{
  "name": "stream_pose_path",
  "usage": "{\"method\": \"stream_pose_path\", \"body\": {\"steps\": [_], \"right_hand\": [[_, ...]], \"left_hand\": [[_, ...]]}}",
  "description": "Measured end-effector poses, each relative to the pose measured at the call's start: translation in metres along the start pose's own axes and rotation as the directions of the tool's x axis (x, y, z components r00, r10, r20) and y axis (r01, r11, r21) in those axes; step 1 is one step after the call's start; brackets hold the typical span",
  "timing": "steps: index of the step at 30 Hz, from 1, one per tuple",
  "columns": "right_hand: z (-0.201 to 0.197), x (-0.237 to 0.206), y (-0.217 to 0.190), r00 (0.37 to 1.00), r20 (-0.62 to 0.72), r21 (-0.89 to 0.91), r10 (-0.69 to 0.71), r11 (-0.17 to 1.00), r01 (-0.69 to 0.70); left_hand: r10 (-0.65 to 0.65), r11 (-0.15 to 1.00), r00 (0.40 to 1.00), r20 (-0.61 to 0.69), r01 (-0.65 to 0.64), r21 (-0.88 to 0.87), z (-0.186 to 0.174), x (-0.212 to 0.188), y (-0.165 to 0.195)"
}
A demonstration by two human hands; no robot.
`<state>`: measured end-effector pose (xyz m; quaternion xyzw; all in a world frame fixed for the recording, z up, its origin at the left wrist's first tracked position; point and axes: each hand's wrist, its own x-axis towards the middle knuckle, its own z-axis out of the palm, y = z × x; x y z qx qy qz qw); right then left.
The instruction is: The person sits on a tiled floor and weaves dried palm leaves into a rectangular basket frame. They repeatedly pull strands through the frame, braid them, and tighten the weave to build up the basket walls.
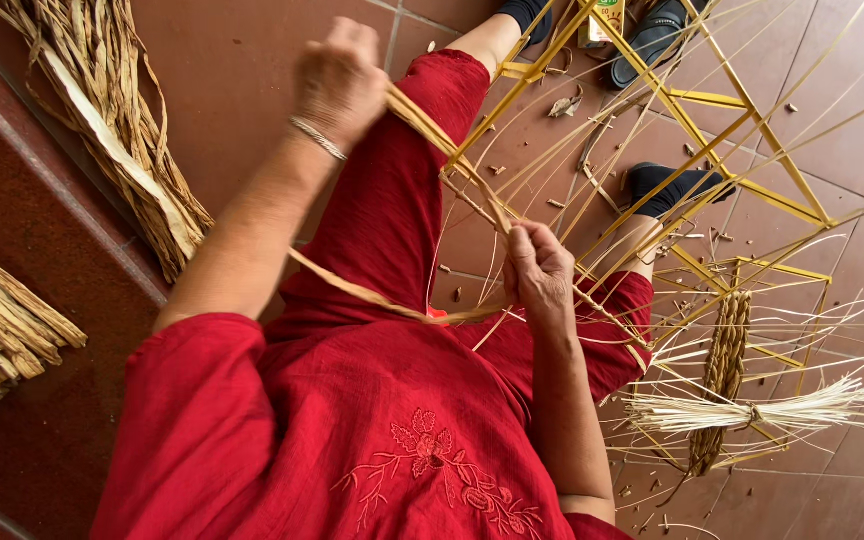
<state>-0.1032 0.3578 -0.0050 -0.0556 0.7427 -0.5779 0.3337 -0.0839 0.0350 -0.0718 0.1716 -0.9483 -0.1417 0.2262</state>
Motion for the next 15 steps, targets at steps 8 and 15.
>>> {"method": "stream_pose_path", "body": {"steps": [8, 15], "right_hand": [[0.021, 0.017, -0.003, 0.895, 0.072, -0.737, -0.441, 0.581, 0.345], [-0.014, 0.002, -0.013, 0.988, -0.051, -0.588, -0.145, 0.804, 0.088]], "left_hand": [[-0.201, 0.978, 0.968, 0.151, 0.189, 0.093, -0.045, -0.034, -0.080], [-0.158, -0.314, 0.859, 0.487, 0.424, -0.850, -0.093, -0.051, -0.073]]}}
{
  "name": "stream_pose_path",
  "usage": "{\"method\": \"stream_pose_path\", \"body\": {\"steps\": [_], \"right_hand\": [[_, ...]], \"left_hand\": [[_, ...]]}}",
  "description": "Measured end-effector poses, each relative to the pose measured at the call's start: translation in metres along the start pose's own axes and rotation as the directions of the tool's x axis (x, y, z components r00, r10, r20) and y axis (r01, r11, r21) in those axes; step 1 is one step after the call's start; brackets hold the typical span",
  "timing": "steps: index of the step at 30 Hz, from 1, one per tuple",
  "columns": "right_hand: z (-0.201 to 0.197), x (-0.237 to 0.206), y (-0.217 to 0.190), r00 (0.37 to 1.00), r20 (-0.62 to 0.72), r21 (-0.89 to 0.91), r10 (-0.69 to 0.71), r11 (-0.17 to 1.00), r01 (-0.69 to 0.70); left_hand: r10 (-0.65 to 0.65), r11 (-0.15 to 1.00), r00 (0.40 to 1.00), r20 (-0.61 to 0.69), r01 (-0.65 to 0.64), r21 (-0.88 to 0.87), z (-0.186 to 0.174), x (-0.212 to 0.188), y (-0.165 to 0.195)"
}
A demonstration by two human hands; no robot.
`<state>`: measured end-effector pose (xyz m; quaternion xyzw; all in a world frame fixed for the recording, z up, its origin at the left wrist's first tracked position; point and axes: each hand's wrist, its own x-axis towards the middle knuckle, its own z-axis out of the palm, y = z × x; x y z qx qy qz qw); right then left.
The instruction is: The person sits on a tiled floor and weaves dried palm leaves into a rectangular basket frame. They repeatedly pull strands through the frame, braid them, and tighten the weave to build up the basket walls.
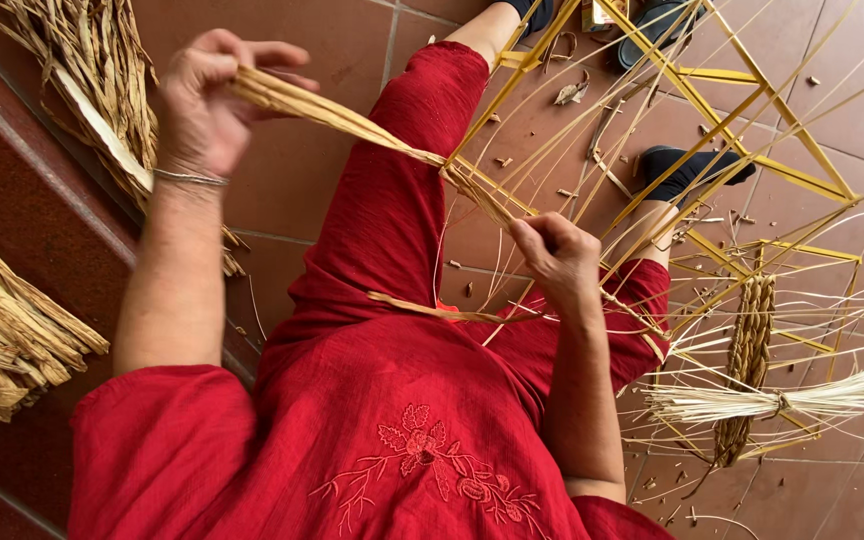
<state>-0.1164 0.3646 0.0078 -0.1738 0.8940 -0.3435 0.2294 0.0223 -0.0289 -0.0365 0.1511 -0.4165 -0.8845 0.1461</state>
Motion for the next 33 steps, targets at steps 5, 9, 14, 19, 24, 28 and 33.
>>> {"method": "stream_pose_path", "body": {"steps": [5, 9, 14, 19, 24, 28, 33], "right_hand": [[-0.025, -0.021, 0.013, 0.999, -0.019, 0.117, -0.042, 0.992, 0.044], [-0.028, -0.037, 0.021, 0.999, -0.013, 0.122, -0.029, 0.992, 0.031], [-0.020, -0.047, 0.023, 0.995, 0.053, 0.060, 0.081, 0.995, -0.084], [-0.009, -0.051, 0.012, 0.964, -0.026, -0.287, -0.265, 0.926, 0.247], [0.005, -0.026, -0.009, 0.866, -0.205, -0.178, -0.457, 0.887, 0.426], [0.027, 0.015, -0.021, 0.984, 0.010, 0.371, -0.179, 0.914, 0.162], [0.043, 0.034, -0.008, 0.992, 0.094, 0.766, -0.085, 0.642, -0.018]], "left_hand": [[0.171, 0.918, 0.846, 0.505, 0.049, -0.394, 0.053, 0.001, -0.043], [-0.185, 0.939, 0.902, 0.390, 0.045, 0.340, 0.071, -0.004, -0.085], [-0.036, 0.867, 0.988, 0.151, -0.044, 0.496, 0.074, -0.004, -0.116], [-0.074, 0.913, 0.996, 0.050, 0.047, 0.405, 0.086, -0.007, -0.119], [0.319, 0.496, 0.826, 0.464, -0.563, 0.661, 0.106, -0.009, -0.112], [0.234, 0.541, 0.835, 0.498, -0.538, 0.647, 0.115, -0.004, -0.112], [0.234, 0.464, 0.824, 0.516, -0.561, 0.685, 0.116, 0.001, -0.125]]}}
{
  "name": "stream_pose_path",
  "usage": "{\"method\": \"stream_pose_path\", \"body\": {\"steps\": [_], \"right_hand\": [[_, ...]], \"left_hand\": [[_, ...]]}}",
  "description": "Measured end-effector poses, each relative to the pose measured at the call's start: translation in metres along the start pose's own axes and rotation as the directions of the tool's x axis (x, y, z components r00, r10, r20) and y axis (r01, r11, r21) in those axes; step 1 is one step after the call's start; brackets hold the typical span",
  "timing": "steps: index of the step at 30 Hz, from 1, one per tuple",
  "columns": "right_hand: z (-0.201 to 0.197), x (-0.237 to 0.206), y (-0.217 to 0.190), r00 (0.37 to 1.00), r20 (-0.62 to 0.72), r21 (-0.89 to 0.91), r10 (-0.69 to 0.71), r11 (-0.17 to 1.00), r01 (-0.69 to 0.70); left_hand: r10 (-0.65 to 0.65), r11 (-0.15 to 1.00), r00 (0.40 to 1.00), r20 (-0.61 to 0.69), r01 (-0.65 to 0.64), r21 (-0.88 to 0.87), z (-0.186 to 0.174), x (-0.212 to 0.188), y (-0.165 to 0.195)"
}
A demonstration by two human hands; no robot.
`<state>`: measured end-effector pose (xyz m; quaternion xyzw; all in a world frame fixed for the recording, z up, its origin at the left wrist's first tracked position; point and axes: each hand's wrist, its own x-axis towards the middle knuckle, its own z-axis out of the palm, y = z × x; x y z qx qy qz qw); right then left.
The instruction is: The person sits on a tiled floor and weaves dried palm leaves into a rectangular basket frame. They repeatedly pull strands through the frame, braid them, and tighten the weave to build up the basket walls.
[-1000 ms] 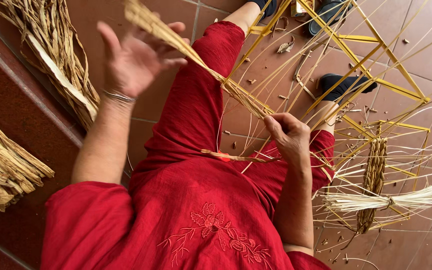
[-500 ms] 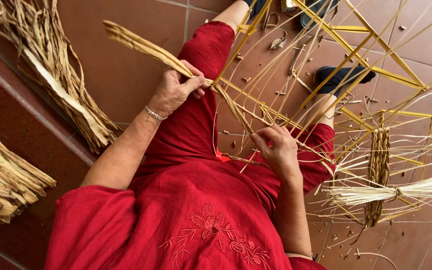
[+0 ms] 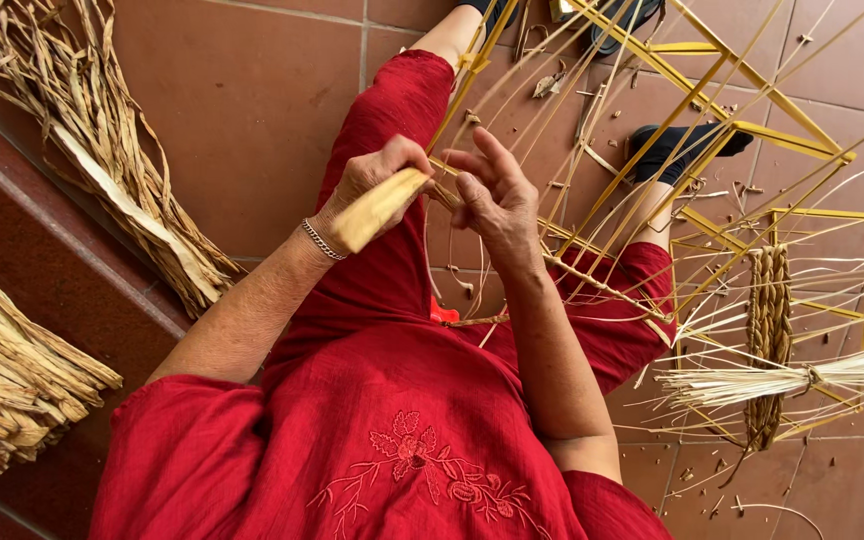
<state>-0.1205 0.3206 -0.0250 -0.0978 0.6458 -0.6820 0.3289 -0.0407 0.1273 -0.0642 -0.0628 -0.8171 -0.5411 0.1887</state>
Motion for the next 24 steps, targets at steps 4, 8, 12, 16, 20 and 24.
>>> {"method": "stream_pose_path", "body": {"steps": [4, 8, 12, 16, 20, 24], "right_hand": [[-0.003, -0.011, 0.010, 0.992, 0.022, 0.096, -0.123, 0.988, 0.121], [-0.001, -0.017, 0.005, 0.894, 0.059, -0.469, -0.444, 0.778, 0.418], [-0.003, -0.009, -0.006, 0.894, 0.121, -0.297, -0.432, 0.843, 0.448], [-0.008, -0.011, -0.006, 0.910, -0.058, -0.470, -0.411, 0.816, 0.338], [-0.012, -0.017, 0.003, 0.847, -0.056, -0.772, -0.528, 0.561, 0.299], [-0.015, -0.026, 0.011, 0.848, -0.038, -0.827, -0.529, 0.492, 0.271]], "left_hand": [[-0.179, 0.973, 0.973, -0.144, 0.153, -0.174, 0.012, -0.003, 0.001], [-0.066, 0.996, 0.990, -0.127, 0.073, 0.053, 0.011, 0.005, 0.004], [0.200, 0.916, 0.980, 0.020, -0.194, 0.351, 0.010, 0.016, 0.014], [0.046, 0.983, 0.997, 0.070, -0.057, 0.176, 0.006, 0.017, 0.027], [-0.089, 0.995, 0.992, 0.094, 0.085, 0.051, -0.001, 0.024, 0.023], [-0.197, 0.978, 0.946, 0.258, 0.172, 0.119, -0.006, 0.032, 0.009]]}}
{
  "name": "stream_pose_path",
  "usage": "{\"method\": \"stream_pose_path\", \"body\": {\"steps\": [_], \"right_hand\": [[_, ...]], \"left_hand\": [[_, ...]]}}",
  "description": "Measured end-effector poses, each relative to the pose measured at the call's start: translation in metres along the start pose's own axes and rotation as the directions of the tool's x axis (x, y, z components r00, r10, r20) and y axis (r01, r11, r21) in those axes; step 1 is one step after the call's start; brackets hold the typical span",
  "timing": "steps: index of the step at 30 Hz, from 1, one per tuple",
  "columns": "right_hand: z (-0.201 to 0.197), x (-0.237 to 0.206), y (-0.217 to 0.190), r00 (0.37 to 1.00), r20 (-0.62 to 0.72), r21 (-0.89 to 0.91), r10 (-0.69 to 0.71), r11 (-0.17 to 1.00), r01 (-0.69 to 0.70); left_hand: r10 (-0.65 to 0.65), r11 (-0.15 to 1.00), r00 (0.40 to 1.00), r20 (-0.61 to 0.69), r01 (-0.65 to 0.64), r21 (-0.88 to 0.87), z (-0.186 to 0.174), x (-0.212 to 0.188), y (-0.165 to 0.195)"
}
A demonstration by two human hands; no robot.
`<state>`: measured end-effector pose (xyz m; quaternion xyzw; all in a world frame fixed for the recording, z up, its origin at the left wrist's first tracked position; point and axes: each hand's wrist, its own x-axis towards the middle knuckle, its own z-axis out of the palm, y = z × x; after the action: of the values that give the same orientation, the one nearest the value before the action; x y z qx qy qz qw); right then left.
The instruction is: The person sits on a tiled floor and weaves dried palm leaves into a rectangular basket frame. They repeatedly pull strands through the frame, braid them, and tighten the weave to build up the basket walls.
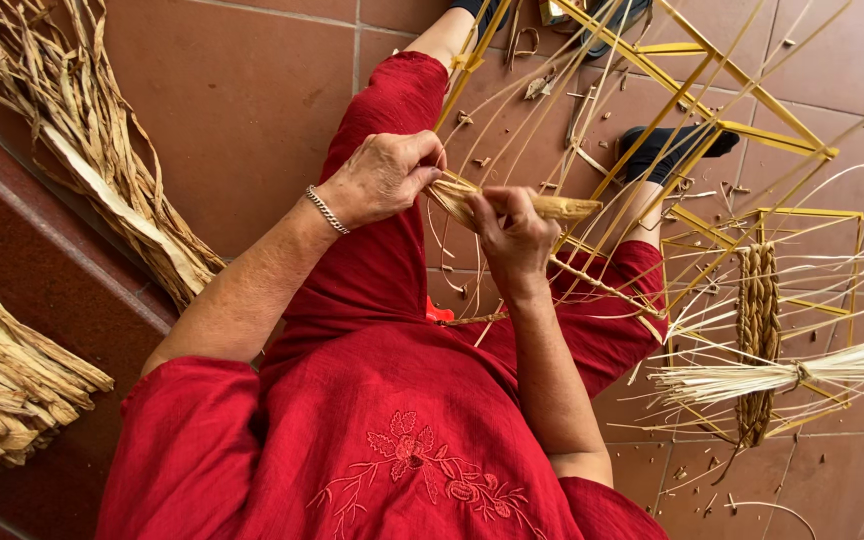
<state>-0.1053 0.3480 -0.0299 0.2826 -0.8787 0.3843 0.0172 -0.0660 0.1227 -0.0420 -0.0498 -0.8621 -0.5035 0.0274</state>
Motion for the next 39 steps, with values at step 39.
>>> {"method": "stream_pose_path", "body": {"steps": [39], "right_hand": [[-0.039, -0.039, 0.018, 0.858, 0.463, 0.876, 0.222, 0.034, -0.481]], "left_hand": [[0.175, 0.984, 0.982, -0.079, -0.172, 0.035, 0.029, -0.014, 0.019]]}}
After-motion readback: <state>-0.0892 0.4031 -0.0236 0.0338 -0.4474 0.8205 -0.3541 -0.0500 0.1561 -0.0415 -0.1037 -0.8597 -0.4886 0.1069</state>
